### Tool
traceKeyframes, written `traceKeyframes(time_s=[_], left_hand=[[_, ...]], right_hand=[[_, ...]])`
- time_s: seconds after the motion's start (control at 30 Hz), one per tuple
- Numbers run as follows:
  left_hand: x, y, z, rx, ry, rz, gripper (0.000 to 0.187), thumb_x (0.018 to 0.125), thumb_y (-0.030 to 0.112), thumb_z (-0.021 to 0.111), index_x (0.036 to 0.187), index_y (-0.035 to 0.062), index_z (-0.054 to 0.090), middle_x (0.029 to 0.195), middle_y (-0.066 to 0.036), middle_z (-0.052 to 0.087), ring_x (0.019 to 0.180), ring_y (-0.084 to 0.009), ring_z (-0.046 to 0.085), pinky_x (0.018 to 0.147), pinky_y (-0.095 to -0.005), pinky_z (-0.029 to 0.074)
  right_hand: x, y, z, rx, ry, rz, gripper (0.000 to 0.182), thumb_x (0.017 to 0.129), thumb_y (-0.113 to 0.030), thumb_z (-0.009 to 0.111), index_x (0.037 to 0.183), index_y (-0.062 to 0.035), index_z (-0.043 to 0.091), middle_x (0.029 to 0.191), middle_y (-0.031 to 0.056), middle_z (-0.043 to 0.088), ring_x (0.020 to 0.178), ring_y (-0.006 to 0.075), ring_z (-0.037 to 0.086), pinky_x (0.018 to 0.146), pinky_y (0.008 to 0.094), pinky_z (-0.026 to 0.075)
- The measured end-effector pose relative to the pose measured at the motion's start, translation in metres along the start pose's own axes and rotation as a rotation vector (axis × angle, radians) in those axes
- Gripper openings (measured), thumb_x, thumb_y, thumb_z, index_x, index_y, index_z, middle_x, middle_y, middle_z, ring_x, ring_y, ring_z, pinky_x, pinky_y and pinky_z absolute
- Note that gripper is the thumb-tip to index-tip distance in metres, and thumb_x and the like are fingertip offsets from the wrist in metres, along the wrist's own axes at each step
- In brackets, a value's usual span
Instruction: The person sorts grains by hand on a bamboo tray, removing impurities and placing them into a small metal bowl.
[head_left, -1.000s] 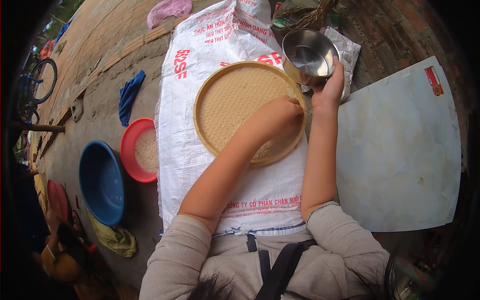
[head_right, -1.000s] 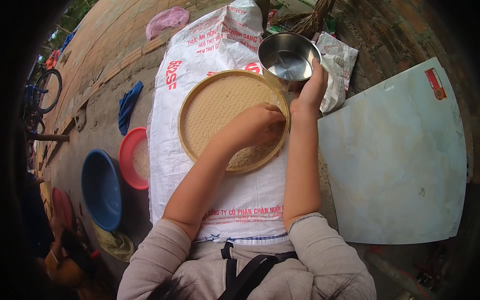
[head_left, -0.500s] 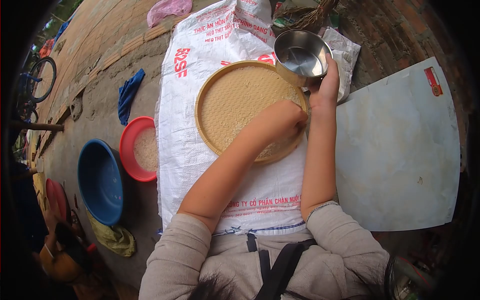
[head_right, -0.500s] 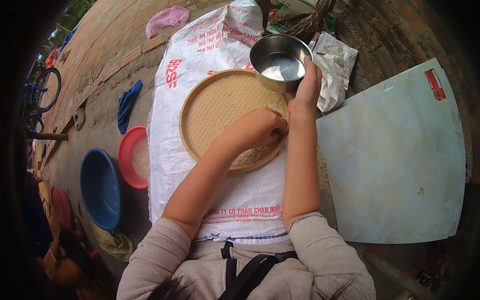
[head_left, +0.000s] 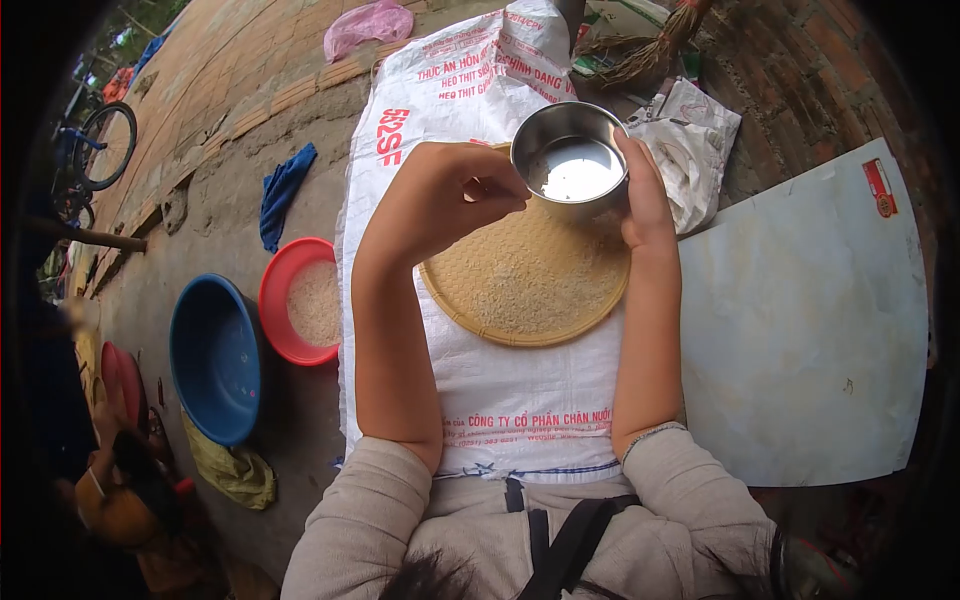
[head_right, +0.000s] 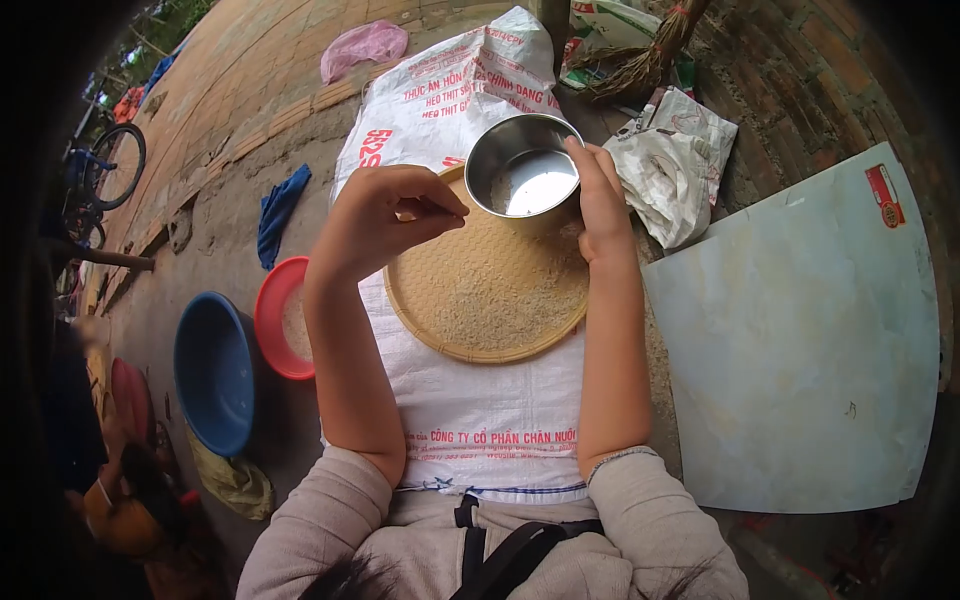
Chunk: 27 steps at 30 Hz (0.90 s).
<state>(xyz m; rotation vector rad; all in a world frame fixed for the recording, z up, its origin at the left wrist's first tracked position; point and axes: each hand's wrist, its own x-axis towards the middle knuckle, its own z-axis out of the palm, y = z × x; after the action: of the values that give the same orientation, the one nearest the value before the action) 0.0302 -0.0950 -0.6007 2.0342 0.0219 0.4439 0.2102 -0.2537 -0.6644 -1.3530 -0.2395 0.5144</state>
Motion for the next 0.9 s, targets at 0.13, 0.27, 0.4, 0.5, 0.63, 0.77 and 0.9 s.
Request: traceKeyframes(time_s=[0.13, 0.27, 0.4, 0.5, 0.63, 0.77, 0.9], left_hand=[[-0.014, 0.010, -0.026, 0.072, 0.150, 0.047, 0.013, 0.073, -0.009, 0.071, 0.083, -0.0021, 0.069, 0.079, -0.007, 0.068, 0.075, -0.0127, 0.068, 0.068, -0.0244, 0.055], [-0.028, 0.017, -0.045, 0.201, 0.180, 0.136, 0.015, 0.068, -0.004, 0.076, 0.080, 0.0004, 0.070, 0.074, -0.006, 0.068, 0.071, -0.0113, 0.066, 0.060, -0.0214, 0.051], [-0.042, 0.028, -0.057, 0.190, 0.202, 0.035, 0.012, 0.068, 0.000, 0.075, 0.079, 0.0027, 0.070, 0.071, -0.008, 0.068, 0.061, -0.0147, 0.064, 0.059, -0.0264, 0.051], [-0.051, 0.024, -0.063, 0.169, 0.215, -0.020, 0.012, 0.069, 0.001, 0.075, 0.079, 0.0023, 0.069, 0.070, -0.008, 0.067, 0.061, -0.0142, 0.064, 0.059, -0.0259, 0.051], [-0.060, 0.021, -0.068, 0.124, 0.310, -0.064, 0.011, 0.070, 0.001, 0.074, 0.080, 0.0019, 0.069, 0.069, -0.009, 0.067, 0.062, -0.0144, 0.065, 0.061, -0.0260, 0.052], [-0.064, 0.019, -0.071, 0.107, 0.356, -0.027, 0.011, 0.072, 0.000, 0.072, 0.082, 0.0012, 0.069, 0.071, -0.009, 0.068, 0.063, -0.0150, 0.065, 0.061, -0.0265, 0.052], [-0.065, 0.027, -0.069, 0.100, 0.328, 0.016, 0.011, 0.074, -0.001, 0.070, 0.085, 0.0001, 0.068, 0.075, -0.009, 0.069, 0.066, -0.0156, 0.066, 0.062, -0.0268, 0.053]], right_hand=[[-0.034, -0.016, 0.040, 0.148, -0.332, 0.165, 0.029, 0.093, -0.034, 0.056, 0.111, -0.0109, 0.057, 0.102, -0.0003, 0.060, 0.093, 0.0085, 0.058, 0.078, 0.0249, 0.047], [-0.065, -0.028, 0.074, 0.181, -0.484, 0.208, 0.028, 0.097, -0.030, 0.050, 0.115, -0.0094, 0.056, 0.105, 0.0011, 0.061, 0.089, 0.0072, 0.062, 0.072, 0.0227, 0.053], [-0.081, -0.034, 0.095, 0.238, -0.525, 0.292, 0.029, 0.098, -0.031, 0.048, 0.116, -0.0095, 0.055, 0.105, 0.0016, 0.062, 0.089, 0.0074, 0.062, 0.072, 0.0234, 0.054], [-0.079, -0.027, 0.099, 0.237, -0.557, 0.307, 0.029, 0.098, -0.032, 0.047, 0.116, -0.0097, 0.054, 0.105, 0.0017, 0.062, 0.089, 0.0076, 0.063, 0.072, 0.0232, 0.054], [-0.084, -0.030, 0.107, 0.215, -0.501, 0.293, 0.030, 0.098, -0.032, 0.046, 0.117, -0.0105, 0.054, 0.105, 0.0010, 0.062, 0.089, 0.0072, 0.063, 0.070, 0.0222, 0.054], [-0.085, -0.030, 0.112, 0.221, -0.483, 0.294, 0.030, 0.098, -0.032, 0.047, 0.118, -0.0107, 0.053, 0.105, 0.0006, 0.062, 0.090, 0.0068, 0.063, 0.070, 0.0220, 0.053], [-0.084, -0.029, 0.114, 0.253, -0.488, 0.299, 0.031, 0.098, -0.032, 0.047, 0.119, -0.0105, 0.053, 0.106, 0.0010, 0.062, 0.092, 0.0074, 0.062, 0.072, 0.0229, 0.053]])
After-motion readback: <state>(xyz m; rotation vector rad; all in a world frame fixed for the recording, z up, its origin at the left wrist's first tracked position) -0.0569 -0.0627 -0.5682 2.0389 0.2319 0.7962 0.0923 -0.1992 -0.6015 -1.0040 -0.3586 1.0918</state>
